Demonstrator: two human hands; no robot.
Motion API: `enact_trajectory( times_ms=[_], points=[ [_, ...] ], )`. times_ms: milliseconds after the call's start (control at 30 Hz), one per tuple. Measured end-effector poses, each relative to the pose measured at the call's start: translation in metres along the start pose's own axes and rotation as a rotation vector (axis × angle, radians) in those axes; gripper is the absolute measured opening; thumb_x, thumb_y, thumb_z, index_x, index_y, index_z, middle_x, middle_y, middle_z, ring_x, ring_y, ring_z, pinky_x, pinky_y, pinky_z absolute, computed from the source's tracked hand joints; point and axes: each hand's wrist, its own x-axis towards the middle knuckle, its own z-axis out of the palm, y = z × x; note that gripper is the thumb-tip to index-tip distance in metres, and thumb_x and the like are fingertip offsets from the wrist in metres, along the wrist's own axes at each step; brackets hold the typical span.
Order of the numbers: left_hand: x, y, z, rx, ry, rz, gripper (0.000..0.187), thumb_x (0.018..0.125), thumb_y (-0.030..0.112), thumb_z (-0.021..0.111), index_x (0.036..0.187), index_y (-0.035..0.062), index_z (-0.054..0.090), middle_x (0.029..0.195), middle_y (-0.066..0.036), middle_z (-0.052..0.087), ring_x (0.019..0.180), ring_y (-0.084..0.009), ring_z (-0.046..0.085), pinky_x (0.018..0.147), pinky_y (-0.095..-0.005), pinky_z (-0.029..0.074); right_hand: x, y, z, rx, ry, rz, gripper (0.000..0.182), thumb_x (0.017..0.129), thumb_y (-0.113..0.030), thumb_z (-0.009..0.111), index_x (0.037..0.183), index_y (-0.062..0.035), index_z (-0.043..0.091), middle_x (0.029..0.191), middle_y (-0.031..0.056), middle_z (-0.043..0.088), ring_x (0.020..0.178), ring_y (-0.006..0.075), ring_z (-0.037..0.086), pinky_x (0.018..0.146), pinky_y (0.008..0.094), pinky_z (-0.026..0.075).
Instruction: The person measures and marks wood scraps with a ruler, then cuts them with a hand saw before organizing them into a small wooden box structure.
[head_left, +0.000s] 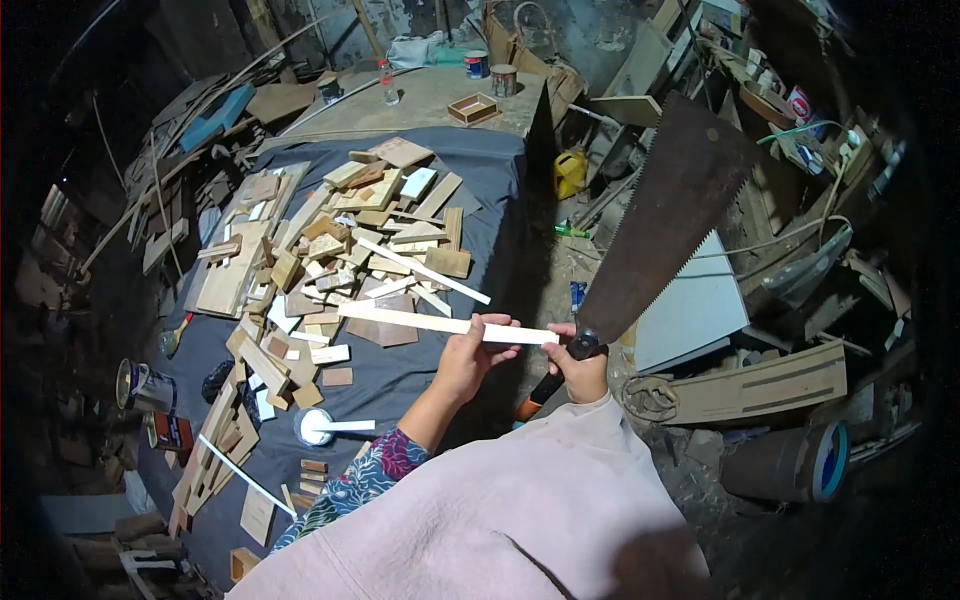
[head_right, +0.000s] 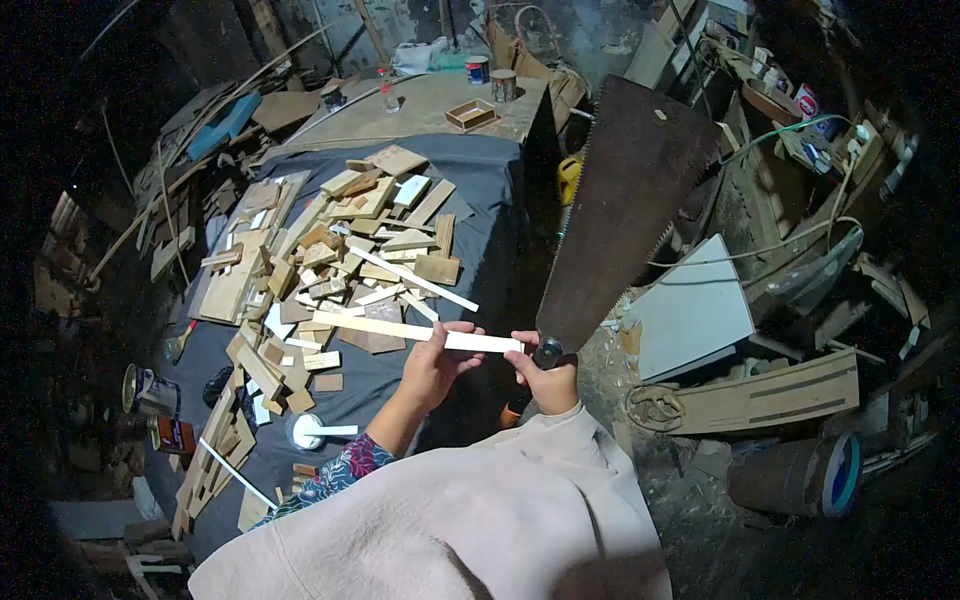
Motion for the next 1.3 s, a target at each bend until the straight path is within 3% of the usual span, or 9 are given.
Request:
enact_trajectory(
  times_ms=[133, 367, 600, 833, 1100, 1300],
  points=[
    [-0.014, 0.002, -0.007, 0.040, -0.024, -0.033, 0.044, 0.088, 0.037, 0.031, 0.104, -0.0008, 0.046, 0.103, -0.014, 0.052, 0.084, -0.0194, 0.056, 0.074, -0.0291, 0.047, -0.017, -0.001, 0.007, -0.050, 0.012, -0.003, 0.022, 0.072, -0.004, 0.063, 0.092, -0.0003, 0.056, 0.063, 0.0002, 0.052, 0.047, 0.0051, 0.044, 0.042, 0.0181, 0.033],
    [-0.037, 0.007, -0.025, -0.067, -0.091, -0.053, 0.038, 0.086, 0.028, 0.042, 0.113, -0.0001, 0.041, 0.106, -0.013, 0.051, 0.092, -0.0195, 0.053, 0.079, -0.0295, 0.044, -0.031, -0.002, 0.027, -0.009, 0.044, -0.019, 0.022, 0.072, -0.002, 0.062, 0.093, 0.0022, 0.054, 0.062, 0.0025, 0.052, 0.047, 0.0072, 0.046, 0.042, 0.0192, 0.035],
    [-0.047, 0.011, -0.050, -0.020, -0.064, -0.004, 0.033, 0.085, 0.018, 0.047, 0.112, -0.0008, 0.043, 0.102, -0.012, 0.053, 0.089, -0.0177, 0.056, 0.076, -0.0247, 0.047, -0.030, 0.012, 0.049, 0.156, 0.015, -0.006, 0.025, 0.072, 0.002, 0.060, 0.095, 0.0024, 0.051, 0.064, 0.0053, 0.054, 0.047, 0.0086, 0.047, 0.042, 0.0199, 0.036],
    [-0.054, 0.018, -0.071, -0.061, 0.003, 0.009, 0.031, 0.085, 0.019, 0.047, 0.107, -0.0025, 0.046, 0.100, -0.012, 0.054, 0.086, -0.0164, 0.056, 0.074, -0.0227, 0.048, -0.027, 0.017, 0.062, 0.000, -0.092, 0.149, 0.027, 0.071, 0.000, 0.062, 0.096, 0.0031, 0.050, 0.070, 0.0051, 0.055, 0.049, 0.0075, 0.047, 0.043, 0.0188, 0.035],
    [-0.062, 0.018, -0.085, -0.076, 0.019, 0.088, 0.029, 0.085, 0.020, 0.046, 0.103, -0.0017, 0.049, 0.100, -0.012, 0.054, 0.089, -0.0175, 0.056, 0.076, -0.0231, 0.047, -0.025, 0.025, 0.086, -0.068, 0.118, 0.104, 0.025, 0.070, -0.003, 0.064, 0.092, 0.0036, 0.053, 0.069, 0.0044, 0.055, 0.047, 0.0065, 0.046, 0.040, 0.0188, 0.034],
    [-0.061, 0.016, -0.087, -0.024, 0.011, 0.090, 0.028, 0.084, 0.020, 0.048, 0.102, -0.0016, 0.051, 0.100, -0.011, 0.055, 0.090, -0.0180, 0.055, 0.077, -0.0241, 0.046, -0.025, 0.023, 0.083, -0.031, 0.097, 0.103, 0.015, 0.072, -0.001, 0.062, 0.085, 0.0026, 0.056, 0.064, 0.0044, 0.054, 0.045, 0.0081, 0.046, 0.040, 0.0193, 0.034]
  ],
)
